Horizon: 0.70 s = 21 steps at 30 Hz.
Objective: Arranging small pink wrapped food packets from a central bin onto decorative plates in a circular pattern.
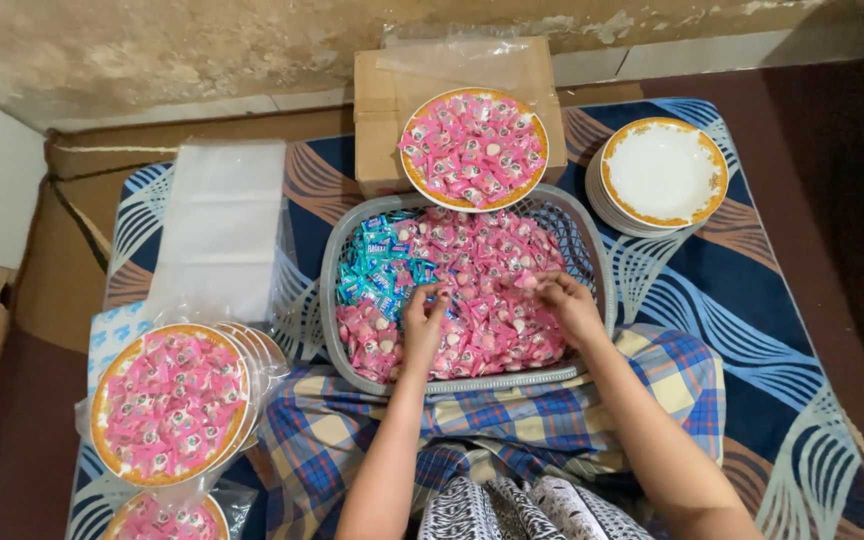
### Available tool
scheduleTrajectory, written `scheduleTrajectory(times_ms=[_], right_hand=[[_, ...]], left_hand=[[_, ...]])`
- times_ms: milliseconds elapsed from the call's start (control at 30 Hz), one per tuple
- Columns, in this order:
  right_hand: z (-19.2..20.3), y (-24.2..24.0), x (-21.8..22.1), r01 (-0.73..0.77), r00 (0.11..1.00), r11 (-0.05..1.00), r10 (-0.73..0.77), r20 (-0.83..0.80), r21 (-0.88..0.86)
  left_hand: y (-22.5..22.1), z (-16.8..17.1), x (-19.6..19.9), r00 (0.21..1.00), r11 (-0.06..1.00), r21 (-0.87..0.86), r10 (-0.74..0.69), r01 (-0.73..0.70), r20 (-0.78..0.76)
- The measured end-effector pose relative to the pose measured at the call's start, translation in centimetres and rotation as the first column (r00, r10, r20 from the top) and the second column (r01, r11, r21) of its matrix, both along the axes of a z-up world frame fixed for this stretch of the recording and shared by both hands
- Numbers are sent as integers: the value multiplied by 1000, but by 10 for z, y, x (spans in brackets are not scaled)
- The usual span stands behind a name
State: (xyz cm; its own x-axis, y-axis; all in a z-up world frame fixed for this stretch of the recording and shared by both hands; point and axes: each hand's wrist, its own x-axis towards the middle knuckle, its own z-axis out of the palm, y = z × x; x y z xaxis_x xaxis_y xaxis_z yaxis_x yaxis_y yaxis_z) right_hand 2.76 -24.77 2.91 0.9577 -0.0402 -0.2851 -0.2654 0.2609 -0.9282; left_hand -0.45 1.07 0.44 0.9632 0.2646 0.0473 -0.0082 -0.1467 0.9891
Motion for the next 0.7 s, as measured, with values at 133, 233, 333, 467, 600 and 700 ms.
scheduleTrajectory(times_ms=[133, 233, 333, 467, 600, 700], right_hand=[[40, 6, 8, 14, 998, 996, -8, 70, -86], [59, 2, 27, 75, 984, 983, -47, 170, -165], [97, 10, 51, 103, 963, 967, -38, 268, -232], [142, 34, 94, 212, 851, 929, -24, 525, -302], [140, 45, 149, 337, 710, 729, 219, 669, -596], [107, 56, 185, 300, 720, 599, 368, 588, -742]], left_hand=[[-1, 16, 2, 999, 998, -49, 32, -32, 0], [0, 52, 13, 995, 993, -62, 100, -99, 6], [6, 89, 42, 985, 984, -86, 161, -155, 62], [10, 122, 103, 962, 984, -32, 175, -173, 210], [13, 133, 167, 949, 975, 114, 156, -193, 276], [3, 156, 188, 960, 950, 272, 75, -151, 271]])
